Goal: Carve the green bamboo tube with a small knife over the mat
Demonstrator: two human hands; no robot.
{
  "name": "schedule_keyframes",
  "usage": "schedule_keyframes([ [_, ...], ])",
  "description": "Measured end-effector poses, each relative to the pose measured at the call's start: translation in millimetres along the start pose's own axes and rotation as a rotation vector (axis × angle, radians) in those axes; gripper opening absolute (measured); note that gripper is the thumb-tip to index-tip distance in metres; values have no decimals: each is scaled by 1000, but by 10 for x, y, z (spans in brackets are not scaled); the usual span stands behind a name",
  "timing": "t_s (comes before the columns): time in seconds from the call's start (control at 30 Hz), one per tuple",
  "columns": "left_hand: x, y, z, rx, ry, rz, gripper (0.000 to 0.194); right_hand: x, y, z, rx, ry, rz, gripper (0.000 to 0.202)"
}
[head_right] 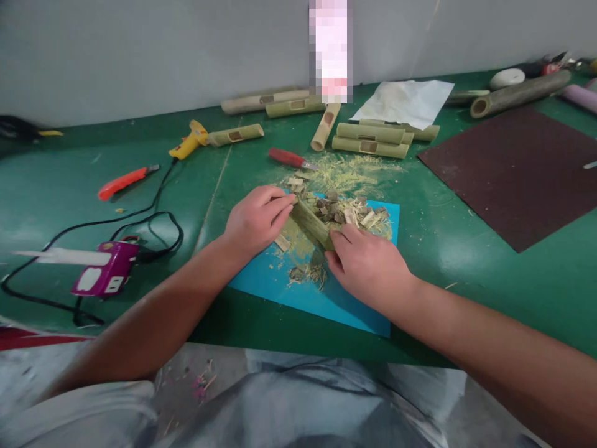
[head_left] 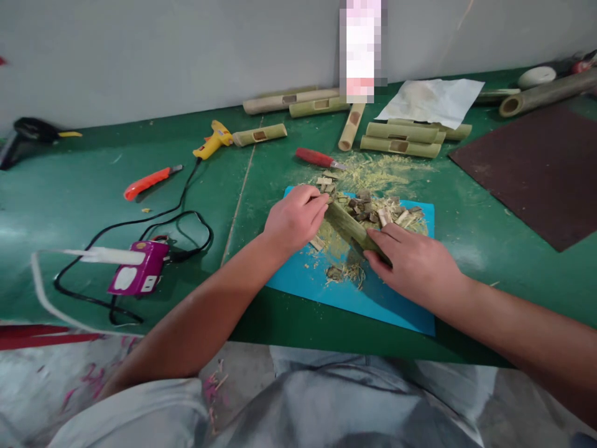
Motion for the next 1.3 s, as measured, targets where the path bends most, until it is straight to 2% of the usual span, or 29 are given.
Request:
schedule_keyframes([
  [0.27,23,23,120,-82,174,-25,22,-25,-2,7,-15,-6,-27,32],
  [0.5,28,33,139,-102,214,5,23,-4,-11,9,-11,-3,-9,32],
  [0.67,-5,28,-6,-62,322,-65,19,0,-16,2,12,-10,21,34],
  [0.8,25,25,-240,39,352,-23,20,21,-20,-9,22,-1,47,33],
  [1.0,103,43,-228,-14,357,70,20,12,-16,14,6,14,37,35],
  [1.1,72,46,-268,23,371,21,18,16,-11,17,3,19,34,35],
  [1.2,39,48,-354,132,359,-18,17,29,-9,4,9,6,40,36],
  [1.3,40,27,-263,112,296,-34,18,27,-10,-1,11,-6,39,37],
])
Point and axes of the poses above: each hand's wrist, its own y-axis away from the middle knuckle, its own x-axis out of the palm, z = x × y, the point moved 10 cm from there along -y, towards the middle knuckle, and after that the axes turned 4 degrees about z, right-handed, at the moved point
